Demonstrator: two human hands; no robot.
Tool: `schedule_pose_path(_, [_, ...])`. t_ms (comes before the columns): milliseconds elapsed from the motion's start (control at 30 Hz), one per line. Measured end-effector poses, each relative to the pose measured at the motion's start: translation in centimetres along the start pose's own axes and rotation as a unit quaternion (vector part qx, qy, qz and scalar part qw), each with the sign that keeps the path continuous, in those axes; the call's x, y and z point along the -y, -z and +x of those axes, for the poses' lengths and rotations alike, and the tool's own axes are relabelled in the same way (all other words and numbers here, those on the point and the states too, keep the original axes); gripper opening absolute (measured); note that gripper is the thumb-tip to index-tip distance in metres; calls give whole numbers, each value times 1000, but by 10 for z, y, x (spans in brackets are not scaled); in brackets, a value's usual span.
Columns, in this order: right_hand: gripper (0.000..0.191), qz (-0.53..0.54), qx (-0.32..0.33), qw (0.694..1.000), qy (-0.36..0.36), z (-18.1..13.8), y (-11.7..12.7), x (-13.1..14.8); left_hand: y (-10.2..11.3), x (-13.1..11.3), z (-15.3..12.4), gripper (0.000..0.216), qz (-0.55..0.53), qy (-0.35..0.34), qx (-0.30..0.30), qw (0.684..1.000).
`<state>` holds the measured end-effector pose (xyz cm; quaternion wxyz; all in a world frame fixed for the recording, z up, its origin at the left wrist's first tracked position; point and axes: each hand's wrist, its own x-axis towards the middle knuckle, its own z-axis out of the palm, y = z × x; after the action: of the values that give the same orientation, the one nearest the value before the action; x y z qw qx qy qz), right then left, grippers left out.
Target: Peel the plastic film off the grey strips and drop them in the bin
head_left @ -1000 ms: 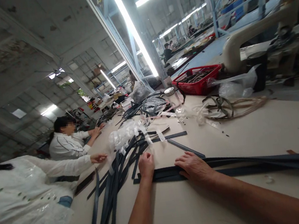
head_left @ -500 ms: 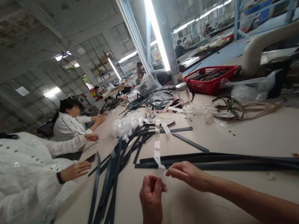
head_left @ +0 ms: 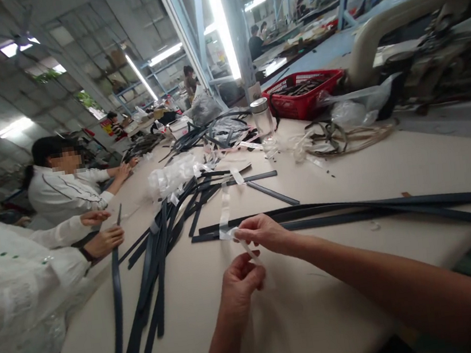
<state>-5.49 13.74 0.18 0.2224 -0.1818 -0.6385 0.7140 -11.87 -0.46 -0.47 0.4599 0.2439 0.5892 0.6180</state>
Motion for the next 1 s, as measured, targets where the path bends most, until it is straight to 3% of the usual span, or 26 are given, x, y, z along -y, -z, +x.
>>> schedule_pose_path(167, [40,-6,7,1000,15,0,-3,-1,-1,-1,-4,48,-5,63,8,998])
schedule_pose_path(367, [24,-102,-43,992,66,-2,-2,0,6,-3,-4,57,60,-67,-62,994])
schedule_pose_path(567, [19,-243,-73,959,127,-7,-6,2,5,-3,-7,40,108,0,7,994])
schedule_pose_path(800, [13,-337,-37,924,176,-11,-8,5,-1,4,-6,31,56,48,10,997])
schedule_pose_path(900, [13,-376,-24,909,180,-7,0,1,4,0,-3,31,11,27,0,1000])
schedule_pose_path(1000, [19,-443,-32,878,181,4,14,-8,19,-12,1,35,-89,-25,-51,994])
